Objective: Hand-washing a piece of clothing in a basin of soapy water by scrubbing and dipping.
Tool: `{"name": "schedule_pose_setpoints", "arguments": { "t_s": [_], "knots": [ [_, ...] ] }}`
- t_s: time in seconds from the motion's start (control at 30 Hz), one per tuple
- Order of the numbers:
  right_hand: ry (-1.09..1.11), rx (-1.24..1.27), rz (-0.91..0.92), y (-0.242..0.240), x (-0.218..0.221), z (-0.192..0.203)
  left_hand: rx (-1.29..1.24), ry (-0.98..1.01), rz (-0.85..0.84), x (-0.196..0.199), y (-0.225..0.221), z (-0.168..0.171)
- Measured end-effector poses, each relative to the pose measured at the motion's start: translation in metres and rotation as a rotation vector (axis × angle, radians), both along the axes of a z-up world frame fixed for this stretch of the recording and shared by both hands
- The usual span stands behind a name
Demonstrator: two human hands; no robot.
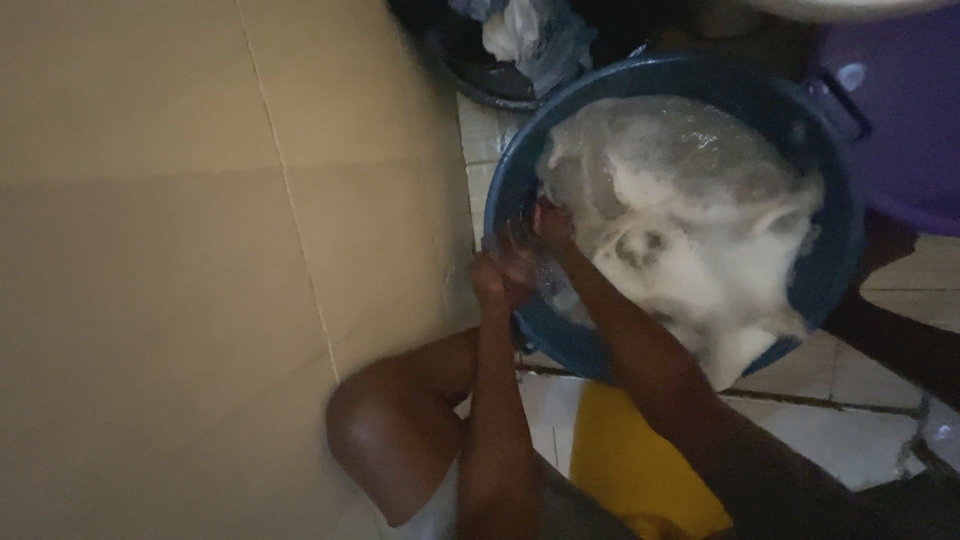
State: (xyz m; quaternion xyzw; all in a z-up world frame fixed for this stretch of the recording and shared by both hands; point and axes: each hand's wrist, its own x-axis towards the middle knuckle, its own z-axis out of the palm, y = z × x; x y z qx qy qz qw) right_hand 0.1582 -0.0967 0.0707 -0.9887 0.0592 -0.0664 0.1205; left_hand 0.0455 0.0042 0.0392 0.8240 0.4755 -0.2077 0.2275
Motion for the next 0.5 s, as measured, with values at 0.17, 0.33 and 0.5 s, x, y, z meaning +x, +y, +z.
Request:
{"name": "schedule_pose_setpoints", "arguments": {
  "t_s": [0.17, 0.33, 0.5],
  "knots": [
    [1.174, 1.483, -0.362, -0.049, -0.045, 0.11, -0.459, -0.528, 0.795, 0.009, -0.013, 0.016],
    [1.134, 1.06, -0.014, -0.04, -0.035, 0.003, -0.269, -0.172, 0.425, -0.015, -0.011, -0.003],
    [1.15, 1.006, -0.112, -0.044, -0.074, -0.046, -0.343, -0.443, 0.661, -0.016, 0.01, -0.05]
  ]
}}
